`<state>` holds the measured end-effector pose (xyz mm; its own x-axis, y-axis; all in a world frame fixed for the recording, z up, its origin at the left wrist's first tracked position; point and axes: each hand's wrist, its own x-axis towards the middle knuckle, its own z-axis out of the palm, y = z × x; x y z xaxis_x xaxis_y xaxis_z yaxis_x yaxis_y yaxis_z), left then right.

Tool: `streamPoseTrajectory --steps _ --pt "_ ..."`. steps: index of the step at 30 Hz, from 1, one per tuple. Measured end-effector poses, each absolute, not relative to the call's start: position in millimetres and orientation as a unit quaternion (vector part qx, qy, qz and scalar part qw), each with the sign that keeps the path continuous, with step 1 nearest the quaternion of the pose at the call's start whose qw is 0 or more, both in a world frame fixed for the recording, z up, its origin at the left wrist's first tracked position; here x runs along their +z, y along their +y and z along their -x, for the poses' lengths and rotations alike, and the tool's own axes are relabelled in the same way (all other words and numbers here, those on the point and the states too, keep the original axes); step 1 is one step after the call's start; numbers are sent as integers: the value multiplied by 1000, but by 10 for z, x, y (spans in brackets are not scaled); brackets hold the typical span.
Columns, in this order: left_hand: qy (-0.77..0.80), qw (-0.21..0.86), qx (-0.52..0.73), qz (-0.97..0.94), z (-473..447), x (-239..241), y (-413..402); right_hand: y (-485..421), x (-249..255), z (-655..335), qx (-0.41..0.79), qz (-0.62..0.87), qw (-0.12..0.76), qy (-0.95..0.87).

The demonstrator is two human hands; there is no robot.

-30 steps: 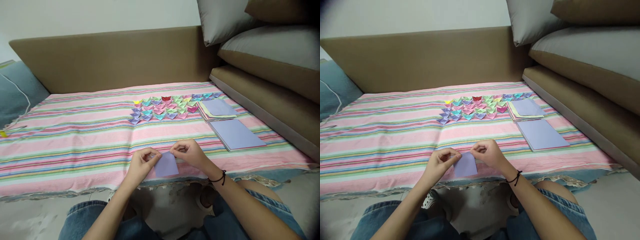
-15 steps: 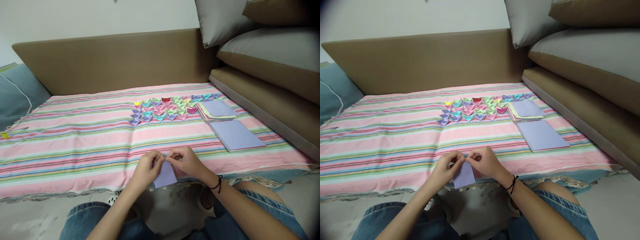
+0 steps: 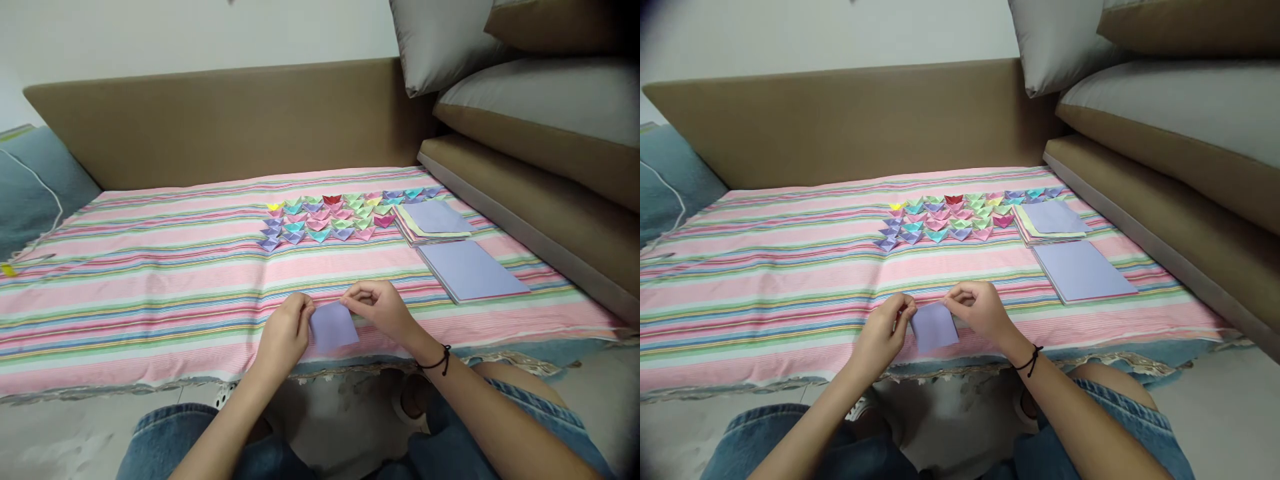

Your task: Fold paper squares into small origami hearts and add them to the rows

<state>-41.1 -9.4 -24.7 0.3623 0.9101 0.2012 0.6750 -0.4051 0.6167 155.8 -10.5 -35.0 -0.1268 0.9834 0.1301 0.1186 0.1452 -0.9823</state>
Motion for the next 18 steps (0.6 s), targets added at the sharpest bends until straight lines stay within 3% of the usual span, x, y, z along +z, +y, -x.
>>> streamPoseTrajectory --steps 10,18 --pt "452 292 260 -802 336 -234 -146 -155 -384 -1459 439 450 434 -645" --pt "475 263 261 -798 371 -236 -106 -99 -314 -1568 415 468 469 -623"
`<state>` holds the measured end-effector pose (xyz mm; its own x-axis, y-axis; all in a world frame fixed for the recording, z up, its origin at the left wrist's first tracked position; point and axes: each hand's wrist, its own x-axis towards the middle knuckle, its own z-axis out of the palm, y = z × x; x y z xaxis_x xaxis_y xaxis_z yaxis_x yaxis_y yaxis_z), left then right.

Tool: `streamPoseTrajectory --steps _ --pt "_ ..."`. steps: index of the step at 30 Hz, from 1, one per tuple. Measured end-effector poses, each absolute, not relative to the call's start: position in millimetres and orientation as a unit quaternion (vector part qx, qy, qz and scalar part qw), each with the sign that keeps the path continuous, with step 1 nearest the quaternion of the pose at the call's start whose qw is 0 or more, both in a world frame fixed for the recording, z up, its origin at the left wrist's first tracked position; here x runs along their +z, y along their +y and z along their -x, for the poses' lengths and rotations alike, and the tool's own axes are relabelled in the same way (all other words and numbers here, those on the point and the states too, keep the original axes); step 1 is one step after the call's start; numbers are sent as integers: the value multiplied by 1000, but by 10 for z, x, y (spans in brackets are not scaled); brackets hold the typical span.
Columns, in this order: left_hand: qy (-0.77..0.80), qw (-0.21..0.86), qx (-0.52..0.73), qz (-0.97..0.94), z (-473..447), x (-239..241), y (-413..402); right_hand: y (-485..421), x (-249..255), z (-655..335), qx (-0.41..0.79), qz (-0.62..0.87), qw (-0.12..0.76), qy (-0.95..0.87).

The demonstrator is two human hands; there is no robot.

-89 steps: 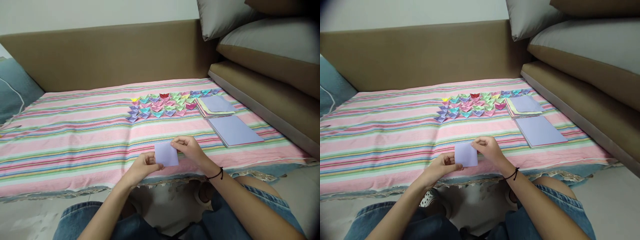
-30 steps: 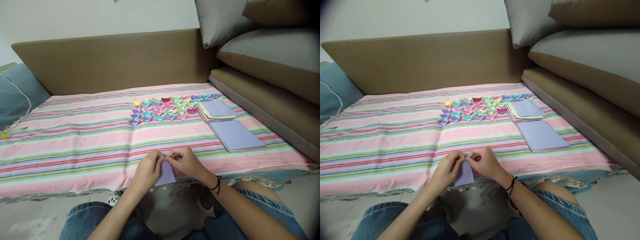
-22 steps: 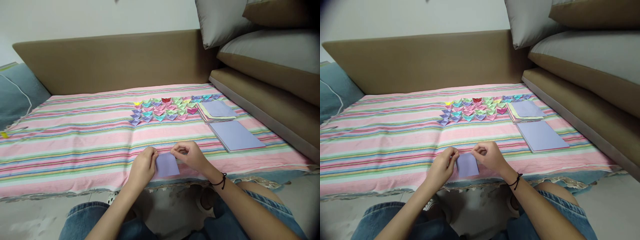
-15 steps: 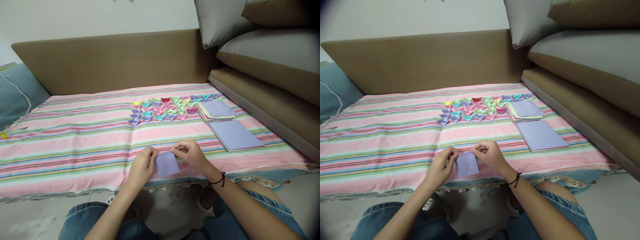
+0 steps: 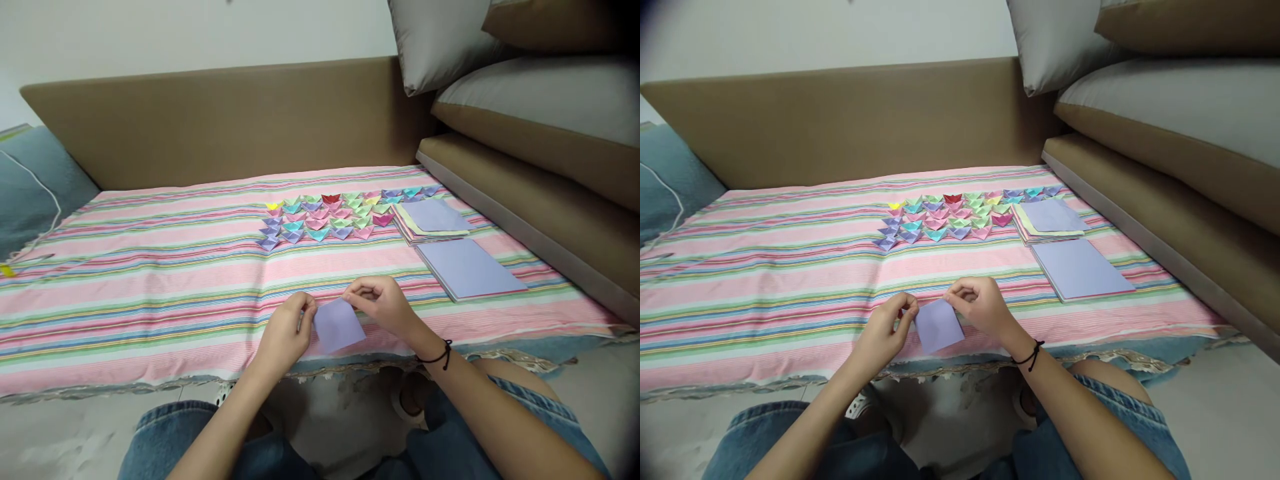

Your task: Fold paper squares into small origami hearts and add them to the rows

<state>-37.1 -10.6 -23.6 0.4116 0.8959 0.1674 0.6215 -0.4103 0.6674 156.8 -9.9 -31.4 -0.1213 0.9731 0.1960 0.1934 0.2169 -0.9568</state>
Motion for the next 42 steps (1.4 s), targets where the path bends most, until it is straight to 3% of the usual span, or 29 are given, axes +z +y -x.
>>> streamPoseTrajectory --steps 6,14,19,27,32,42 --pt "469 278 276 -792 392 -239 -85 -84 -272 -1602 446 464 469 -605" --pt "522 341 393 -675 397 -308 -30 -75 -279 -1568 558 442 469 -523" --pt "506 394 393 -659 394 -312 -50 -56 -395 -1538 502 459 501 -535" --pt "450 404 379 -701 325 -229 -100 -126 -351 -1461 464 445 426 -636" --pt "446 442 421 -655 294 -246 -126 -143 -361 -1403 464 436 460 -619" --pt "427 387 381 -723 263 -241 -145 -175 -294 -1405 386 441 470 -660"
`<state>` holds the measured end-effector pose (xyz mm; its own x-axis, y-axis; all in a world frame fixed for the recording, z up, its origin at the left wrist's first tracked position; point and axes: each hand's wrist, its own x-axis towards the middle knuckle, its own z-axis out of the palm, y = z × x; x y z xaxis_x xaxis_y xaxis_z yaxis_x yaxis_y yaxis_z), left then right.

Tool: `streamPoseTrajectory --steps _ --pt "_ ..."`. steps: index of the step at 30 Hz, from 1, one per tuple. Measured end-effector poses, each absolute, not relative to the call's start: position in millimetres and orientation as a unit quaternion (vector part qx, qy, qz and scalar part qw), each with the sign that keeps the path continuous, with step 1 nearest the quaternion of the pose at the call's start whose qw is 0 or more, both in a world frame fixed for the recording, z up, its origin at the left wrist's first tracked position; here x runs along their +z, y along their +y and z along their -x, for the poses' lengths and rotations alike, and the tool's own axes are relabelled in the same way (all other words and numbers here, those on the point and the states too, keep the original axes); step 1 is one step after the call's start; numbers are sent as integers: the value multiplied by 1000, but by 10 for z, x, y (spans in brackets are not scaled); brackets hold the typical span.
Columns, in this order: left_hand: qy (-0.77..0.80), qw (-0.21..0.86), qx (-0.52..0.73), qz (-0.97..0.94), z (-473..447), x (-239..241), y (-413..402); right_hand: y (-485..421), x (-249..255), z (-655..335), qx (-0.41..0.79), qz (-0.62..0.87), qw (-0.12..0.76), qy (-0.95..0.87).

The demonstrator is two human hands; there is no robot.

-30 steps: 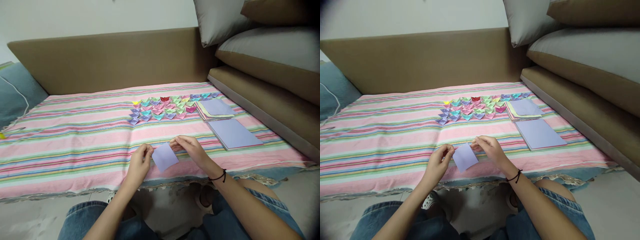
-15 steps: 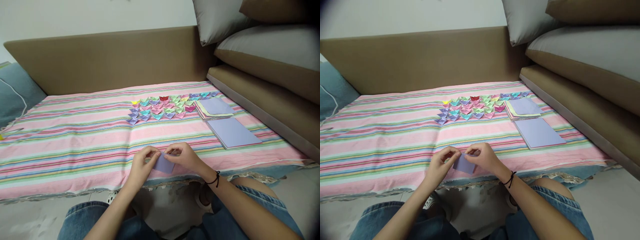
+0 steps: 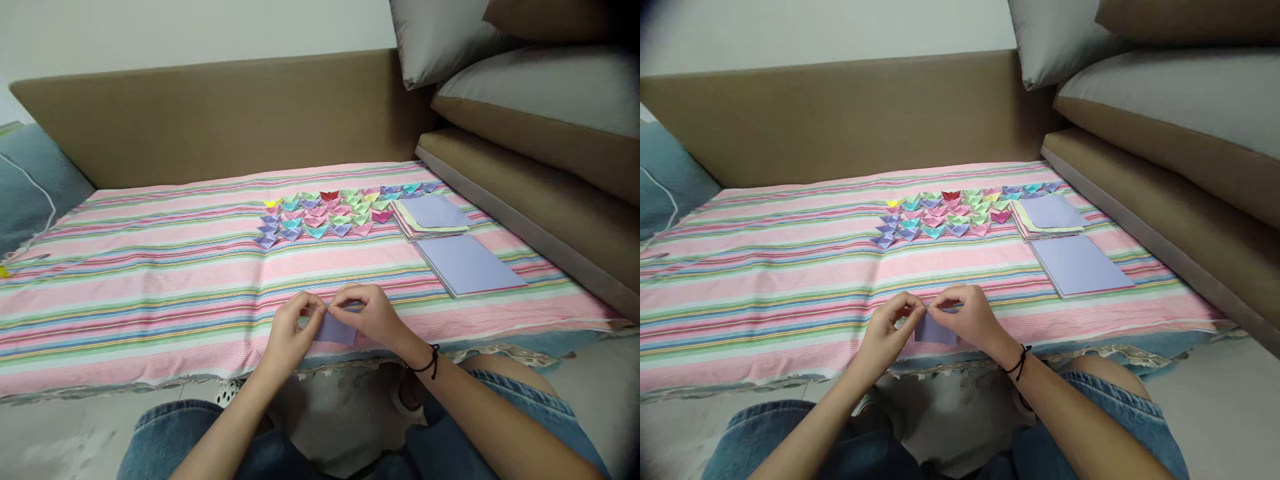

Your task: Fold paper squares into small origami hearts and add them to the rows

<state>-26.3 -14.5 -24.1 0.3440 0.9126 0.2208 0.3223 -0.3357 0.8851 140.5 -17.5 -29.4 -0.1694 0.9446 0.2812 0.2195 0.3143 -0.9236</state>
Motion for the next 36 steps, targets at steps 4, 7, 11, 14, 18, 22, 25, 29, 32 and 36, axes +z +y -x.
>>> streamPoseTrajectory --steps 4,7,11,14,18,22,25,29,32,36 --pt "448 371 421 -696 324 -225 -95 -128 -280 -1499 392 443 479 -649" --pt "454 386 443 -670 360 -218 -59 -98 -254 -1562 414 443 484 -631" --pt "465 425 457 -628 370 -220 -31 -74 -230 -1623 451 451 484 -599" --pt "489 459 489 -558 400 -223 -8 -60 -218 -1685 455 478 506 -556" --pt "508 485 521 -484 450 -238 17 -68 -232 -1684 495 473 517 -514" --pt "502 504 523 -469 422 -254 4 -96 -319 -1535 577 438 476 -499" --pt "481 517 525 -476 359 -248 -29 -93 -377 -1458 566 453 479 -495" --pt "444 566 500 -482 287 -251 -71 -67 -374 -1471 537 475 512 -473" --pt "434 585 485 -485 274 -278 -77 -63 -342 -1486 540 470 526 -459" --pt "429 556 509 -497 299 -312 -60 -77 -326 -1470 606 425 536 -407"
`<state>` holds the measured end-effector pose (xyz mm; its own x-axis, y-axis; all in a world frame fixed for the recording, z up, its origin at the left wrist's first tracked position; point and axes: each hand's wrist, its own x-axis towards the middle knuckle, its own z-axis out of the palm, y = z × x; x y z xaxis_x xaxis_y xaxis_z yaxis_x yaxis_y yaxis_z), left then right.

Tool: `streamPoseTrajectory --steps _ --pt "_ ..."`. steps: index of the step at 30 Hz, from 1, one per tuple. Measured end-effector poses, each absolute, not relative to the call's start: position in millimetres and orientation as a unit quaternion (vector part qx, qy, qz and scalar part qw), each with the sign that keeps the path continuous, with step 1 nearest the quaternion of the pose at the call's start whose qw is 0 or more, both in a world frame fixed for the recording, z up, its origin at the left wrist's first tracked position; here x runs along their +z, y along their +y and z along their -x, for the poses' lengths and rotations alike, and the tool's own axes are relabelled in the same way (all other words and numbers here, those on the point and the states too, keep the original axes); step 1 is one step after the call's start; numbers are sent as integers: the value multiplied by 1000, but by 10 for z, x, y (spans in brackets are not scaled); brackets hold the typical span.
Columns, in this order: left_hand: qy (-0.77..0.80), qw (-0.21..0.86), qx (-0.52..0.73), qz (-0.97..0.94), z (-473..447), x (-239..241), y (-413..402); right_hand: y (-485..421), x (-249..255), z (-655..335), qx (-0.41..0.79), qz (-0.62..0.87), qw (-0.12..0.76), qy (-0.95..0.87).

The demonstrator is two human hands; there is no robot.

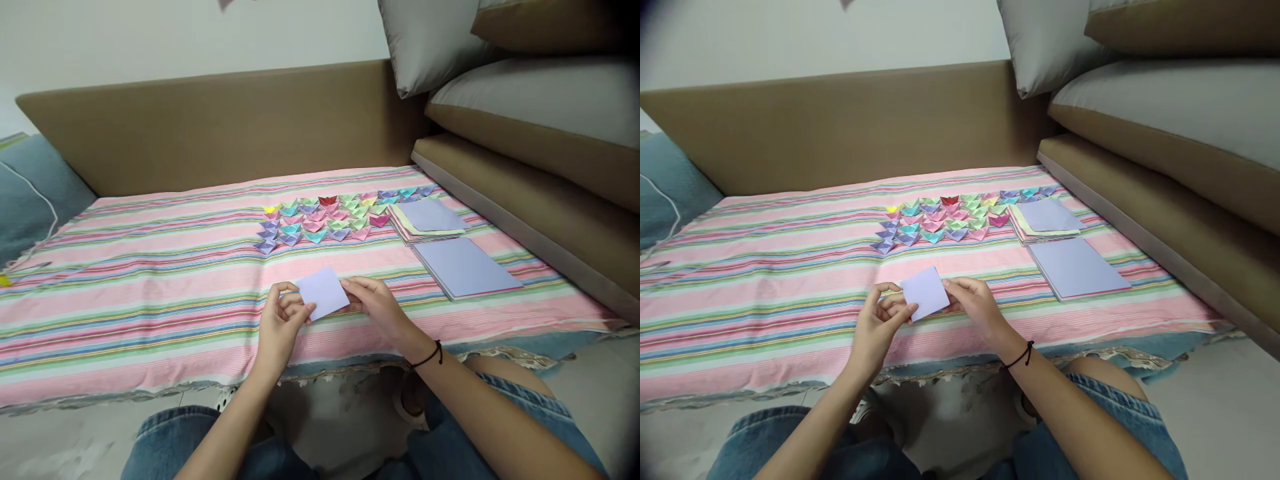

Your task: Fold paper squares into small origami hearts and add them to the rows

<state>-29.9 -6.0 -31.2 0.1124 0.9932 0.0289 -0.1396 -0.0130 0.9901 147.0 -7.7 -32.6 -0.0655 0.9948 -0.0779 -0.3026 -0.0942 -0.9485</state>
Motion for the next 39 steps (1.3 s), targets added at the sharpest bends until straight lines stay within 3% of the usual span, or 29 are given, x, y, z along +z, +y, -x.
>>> streamPoseTrajectory --steps 20,31,39 --pt "403 578 451 -548 236 -332 -72 -97 -396 -1437 720 304 507 -364" --pt "488 437 488 -578 268 -301 -113 -102 -357 -1441 717 323 494 -369" --pt "455 447 421 -645 269 -258 -146 -95 -362 -1463 716 308 500 -377"
